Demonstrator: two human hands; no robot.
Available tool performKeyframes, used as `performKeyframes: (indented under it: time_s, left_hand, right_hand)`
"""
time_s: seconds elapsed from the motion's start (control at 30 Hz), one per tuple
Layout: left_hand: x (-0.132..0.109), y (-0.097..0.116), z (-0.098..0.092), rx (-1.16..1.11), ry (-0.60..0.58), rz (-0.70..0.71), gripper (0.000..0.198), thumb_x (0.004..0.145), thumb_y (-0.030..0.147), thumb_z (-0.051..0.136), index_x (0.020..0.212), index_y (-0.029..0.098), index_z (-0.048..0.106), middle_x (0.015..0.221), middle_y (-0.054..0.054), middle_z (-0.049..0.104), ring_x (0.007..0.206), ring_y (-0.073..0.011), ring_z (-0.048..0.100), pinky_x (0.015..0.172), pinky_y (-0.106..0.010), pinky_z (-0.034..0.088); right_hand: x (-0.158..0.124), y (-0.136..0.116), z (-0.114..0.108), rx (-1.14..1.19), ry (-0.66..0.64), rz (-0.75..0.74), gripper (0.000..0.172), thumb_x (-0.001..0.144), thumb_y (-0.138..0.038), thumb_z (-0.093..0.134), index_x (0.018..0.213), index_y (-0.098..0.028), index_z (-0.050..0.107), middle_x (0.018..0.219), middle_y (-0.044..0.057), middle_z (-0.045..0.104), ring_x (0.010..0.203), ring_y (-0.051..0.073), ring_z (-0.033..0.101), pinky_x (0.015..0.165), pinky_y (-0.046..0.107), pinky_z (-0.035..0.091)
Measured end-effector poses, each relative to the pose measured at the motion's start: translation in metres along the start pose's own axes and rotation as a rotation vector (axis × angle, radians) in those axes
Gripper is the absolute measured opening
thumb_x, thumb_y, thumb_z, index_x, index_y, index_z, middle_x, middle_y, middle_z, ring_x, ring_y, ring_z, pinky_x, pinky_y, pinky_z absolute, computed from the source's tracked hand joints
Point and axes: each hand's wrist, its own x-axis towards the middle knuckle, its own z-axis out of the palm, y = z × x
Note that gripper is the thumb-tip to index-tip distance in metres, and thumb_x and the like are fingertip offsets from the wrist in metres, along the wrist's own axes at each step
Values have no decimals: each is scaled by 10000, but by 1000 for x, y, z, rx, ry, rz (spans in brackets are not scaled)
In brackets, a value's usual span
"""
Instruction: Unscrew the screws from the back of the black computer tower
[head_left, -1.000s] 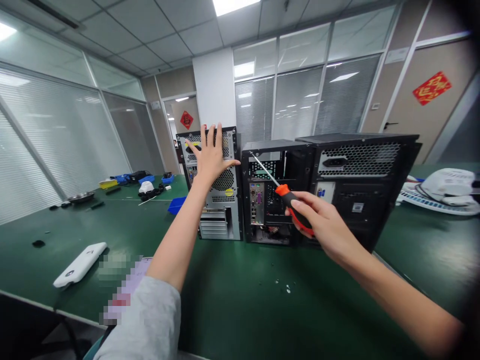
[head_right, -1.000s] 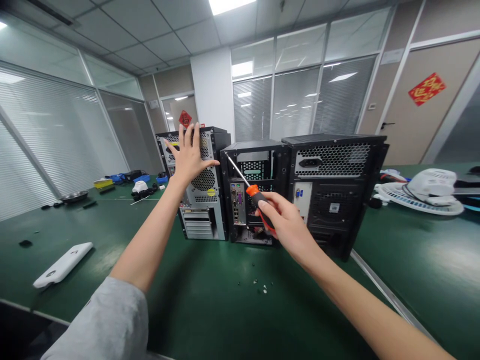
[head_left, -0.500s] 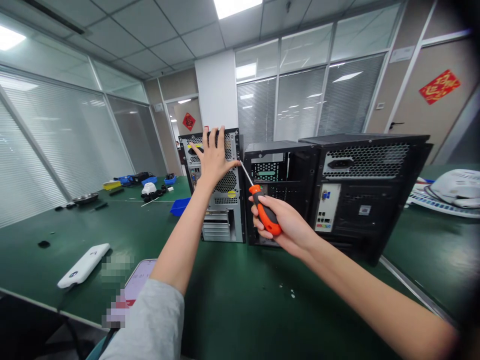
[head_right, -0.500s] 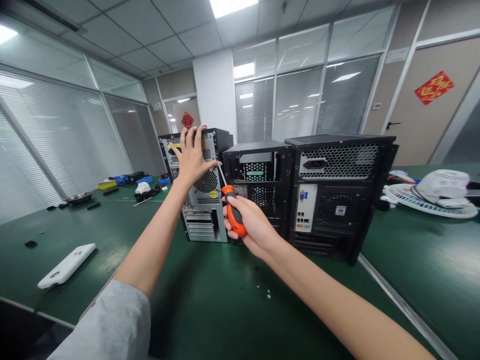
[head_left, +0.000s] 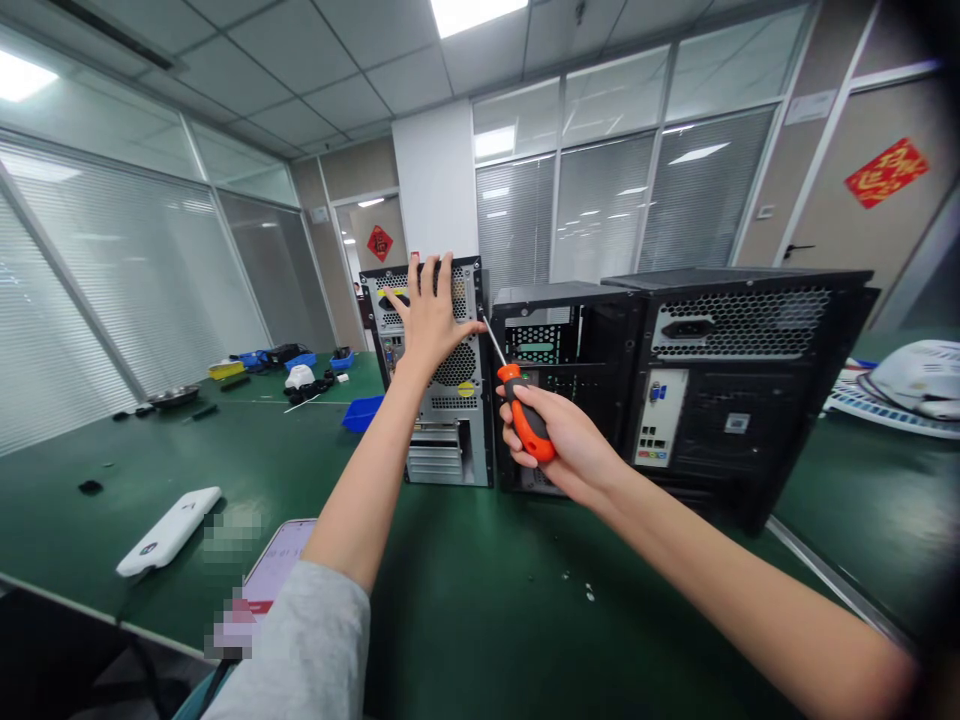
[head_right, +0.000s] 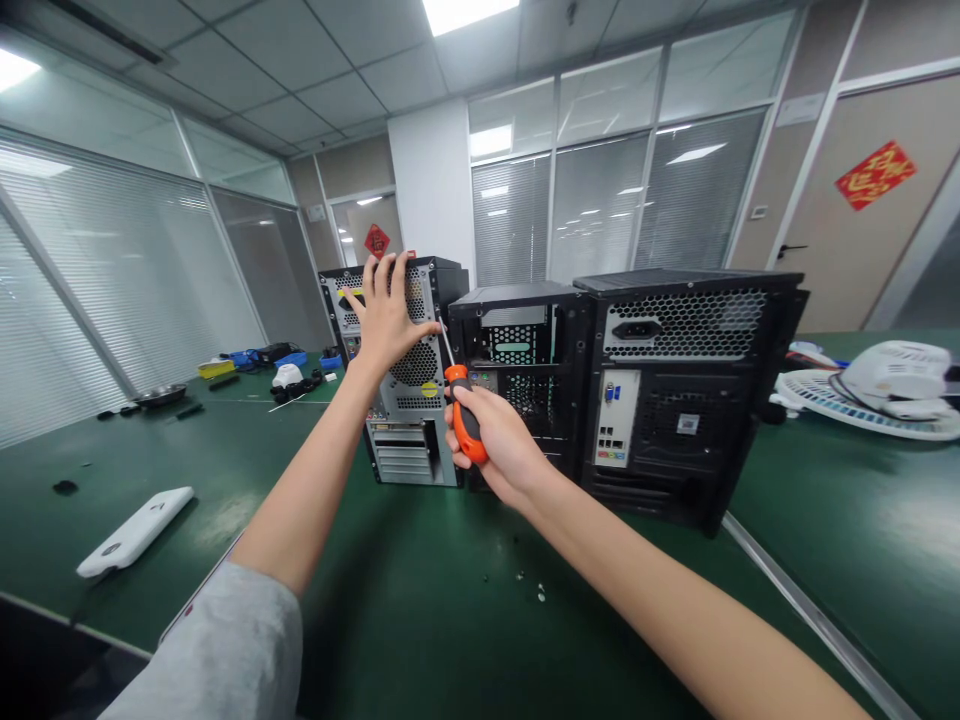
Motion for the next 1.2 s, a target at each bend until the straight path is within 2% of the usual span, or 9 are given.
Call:
performKeyframes:
  time_s: [0.2,0.37,0.57,0.73,0.87,1.03,1.2]
  left_hand:
    - [0,-1,2,6,20,6,972,698,533,645,1463,225,130,1515,-135,198,1403,-364,56,1063,-683,-8]
    - [0,0,2,0,27,9,1004,664,514,686,1457,214,147,1515,-140,201,1405,-353,64,1073,-665,-9]
    - [1,-1,3,-2,43,11,923,700,485,641,1451,217,177,1509,-130,227,1406,-343,89,1078,-651,-16]
    - [2,-2,3,-10,40,6,830,755,462,562,1452,219,183,1512,-116,227,1408,-335,98,1080,-649,11]
    - [3,0,2,-38,21,-13,777,788,476,504,1453,228,189,1513,-113,226,1410,-344,80,1078,-652,47]
    - [3,1,0,-57,-7,-10,764,800,456,496,1455,230,174,1522,-117,199,1412,-344,66,1072,-659,59]
    - [0,2,-4,-28,17,11,705,825,355,480,1451,233,180,1519,-116,211,1415,-325,86,1061,-675,18]
  right_hand:
    - [5,0,5,50,-10,4,138,776,-288,583,835,-172,540,616,-19,553,418,90,463,309,178,289]
    - [2,-7,19,182,-20,71,87,834,-245,501,834,-165,534,612,-13,552,419,85,467,321,174,295]
    - [-4,-26,46,301,-36,151,180,912,-269,378,872,-169,522,679,15,616,438,85,481,336,182,330]
    - [-5,-38,60,339,-149,129,302,955,-308,265,803,-183,494,693,3,622,388,68,427,307,166,276]
    - [-6,-41,65,378,-200,122,310,965,-296,242,795,-189,479,693,0,600,374,57,385,291,154,247]
    - [-6,-45,66,487,-221,176,324,978,-311,218,845,-181,483,664,0,519,433,58,426,307,126,322]
    - [-6,-51,61,586,-221,211,328,983,-328,235,897,-159,502,706,4,514,488,40,463,353,84,401]
